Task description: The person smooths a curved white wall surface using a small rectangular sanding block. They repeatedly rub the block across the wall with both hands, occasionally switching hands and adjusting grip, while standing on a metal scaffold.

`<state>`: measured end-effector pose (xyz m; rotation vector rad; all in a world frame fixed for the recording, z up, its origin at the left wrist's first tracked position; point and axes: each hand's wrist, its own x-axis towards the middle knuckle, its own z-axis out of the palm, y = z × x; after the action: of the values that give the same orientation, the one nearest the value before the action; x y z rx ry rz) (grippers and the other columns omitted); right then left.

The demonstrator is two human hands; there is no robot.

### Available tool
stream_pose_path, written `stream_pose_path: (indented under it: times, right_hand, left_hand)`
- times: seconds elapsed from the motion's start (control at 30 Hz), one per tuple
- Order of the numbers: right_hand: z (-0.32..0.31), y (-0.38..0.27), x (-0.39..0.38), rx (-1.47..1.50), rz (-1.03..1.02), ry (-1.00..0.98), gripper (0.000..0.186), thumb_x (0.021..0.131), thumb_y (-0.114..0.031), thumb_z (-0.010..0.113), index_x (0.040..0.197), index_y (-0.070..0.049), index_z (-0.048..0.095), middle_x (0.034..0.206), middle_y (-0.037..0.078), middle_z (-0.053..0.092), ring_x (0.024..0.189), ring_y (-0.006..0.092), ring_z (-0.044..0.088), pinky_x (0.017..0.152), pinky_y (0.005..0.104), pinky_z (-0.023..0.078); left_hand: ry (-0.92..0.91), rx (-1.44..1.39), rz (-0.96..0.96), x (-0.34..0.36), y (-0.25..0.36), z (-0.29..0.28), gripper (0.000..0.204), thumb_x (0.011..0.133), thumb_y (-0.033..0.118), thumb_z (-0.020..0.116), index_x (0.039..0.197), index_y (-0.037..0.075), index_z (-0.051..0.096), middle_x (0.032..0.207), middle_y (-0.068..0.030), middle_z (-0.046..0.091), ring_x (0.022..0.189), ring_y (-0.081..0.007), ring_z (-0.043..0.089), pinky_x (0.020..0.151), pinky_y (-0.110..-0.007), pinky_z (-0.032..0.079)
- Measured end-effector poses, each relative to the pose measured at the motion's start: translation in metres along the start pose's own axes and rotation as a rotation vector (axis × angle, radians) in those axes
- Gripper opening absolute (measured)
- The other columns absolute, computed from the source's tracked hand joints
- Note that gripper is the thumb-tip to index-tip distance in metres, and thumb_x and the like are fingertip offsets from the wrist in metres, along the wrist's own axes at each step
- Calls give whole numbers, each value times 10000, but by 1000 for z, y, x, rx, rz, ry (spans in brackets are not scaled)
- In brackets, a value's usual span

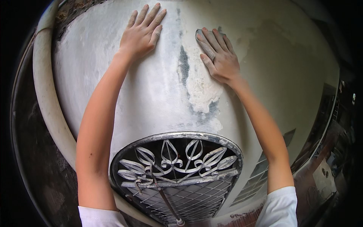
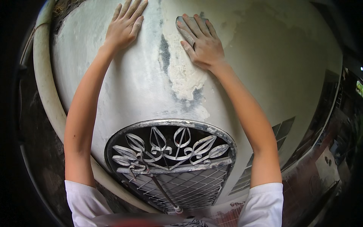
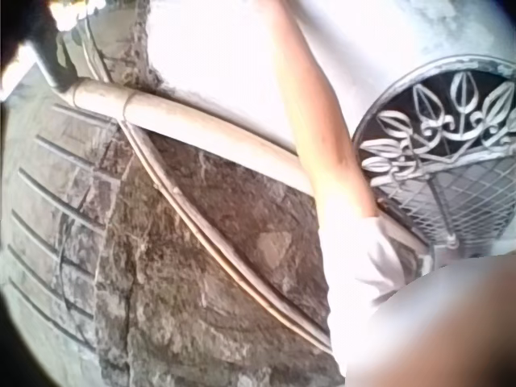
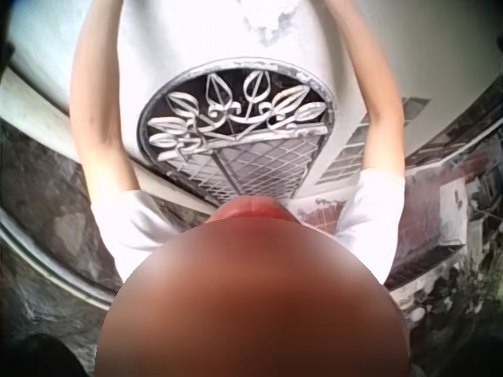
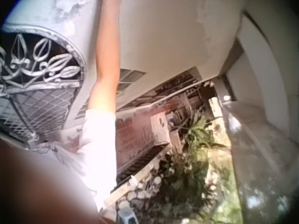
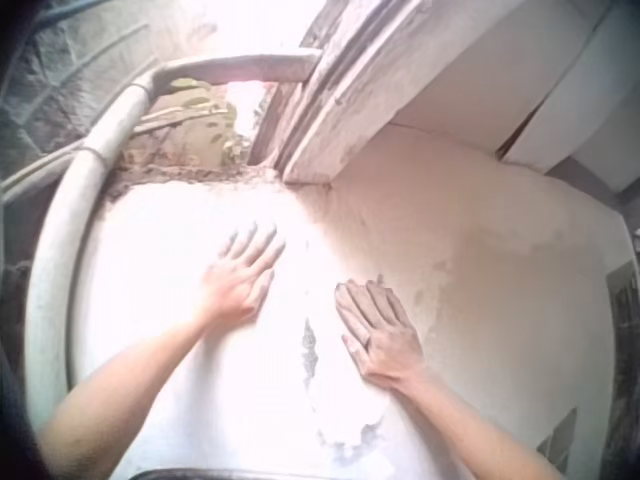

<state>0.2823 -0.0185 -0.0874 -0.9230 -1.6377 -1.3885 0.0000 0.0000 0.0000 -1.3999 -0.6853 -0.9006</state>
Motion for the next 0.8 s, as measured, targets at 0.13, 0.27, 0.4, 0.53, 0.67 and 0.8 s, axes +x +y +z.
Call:
stream_pose_path:
  times: [0.13, 0.27, 0.4, 0.53, 0.67, 0.8]
  right_hand:
    - [6, 17, 58, 0, 194, 216, 599, 1041, -477, 306, 1567, -190, 299, 1627, 87, 267, 1494, 344, 235, 1242, 468, 147]
    - [14, -2, 90, -11, 306, 305, 596, 1039, -457, 326, 1558, -163, 330, 1625, 89, 281, 1497, 342, 235, 1236, 478, 137]
    - [9, -28, 90, 45, 290, 158, 663, 1026, -374, 368, 1569, -24, 220, 1637, 196, 193, 1512, 394, 150, 1240, 506, 72]
    - [3, -48, 80, 24, 248, 155, 670, 1010, -359, 391, 1568, -23, 232, 1626, 191, 239, 1501, 399, 196, 1234, 511, 103]
    - [4, -63, 68, -20, 290, 102, 664, 1007, -354, 397, 1568, -34, 243, 1627, 190, 239, 1499, 400, 201, 1232, 515, 109]
    - [18, -72, 57, 3, 224, 183, 624, 1021, -376, 368, 1578, -115, 261, 1636, 152, 230, 1508, 373, 189, 1232, 521, 105]
  left_hand:
    - [-68, 253, 119, -4, -3, -8, 562, 1040, 474, 264, 1586, 358, 199, 1650, 120, 192, 1527, -145, 158, 1278, -392, 88]
    - [-64, 113, 231, -21, -4, -12, 548, 1038, 475, 275, 1576, 382, 224, 1644, 119, 209, 1524, -148, 169, 1280, -395, 86]
    - [-27, 38, 269, -37, -4, -13, 521, 1047, 477, 269, 1563, 412, 241, 1637, 120, 232, 1519, -145, 187, 1280, -397, 97]
    - [-1, 61, 193, -46, 1, -13, 499, 1052, 482, 274, 1550, 438, 265, 1627, 115, 267, 1514, -145, 210, 1277, -403, 111]
    - [32, 41, 80, -51, 8, -12, 497, 1049, 484, 281, 1543, 431, 288, 1628, 106, 270, 1512, -150, 217, 1273, -410, 109]
    - [79, -212, 45, -59, 9, -11, 514, 1023, 386, 380, 1516, 245, 408, 1614, -39, 322, 1507, -282, 243, 1247, -464, 138]
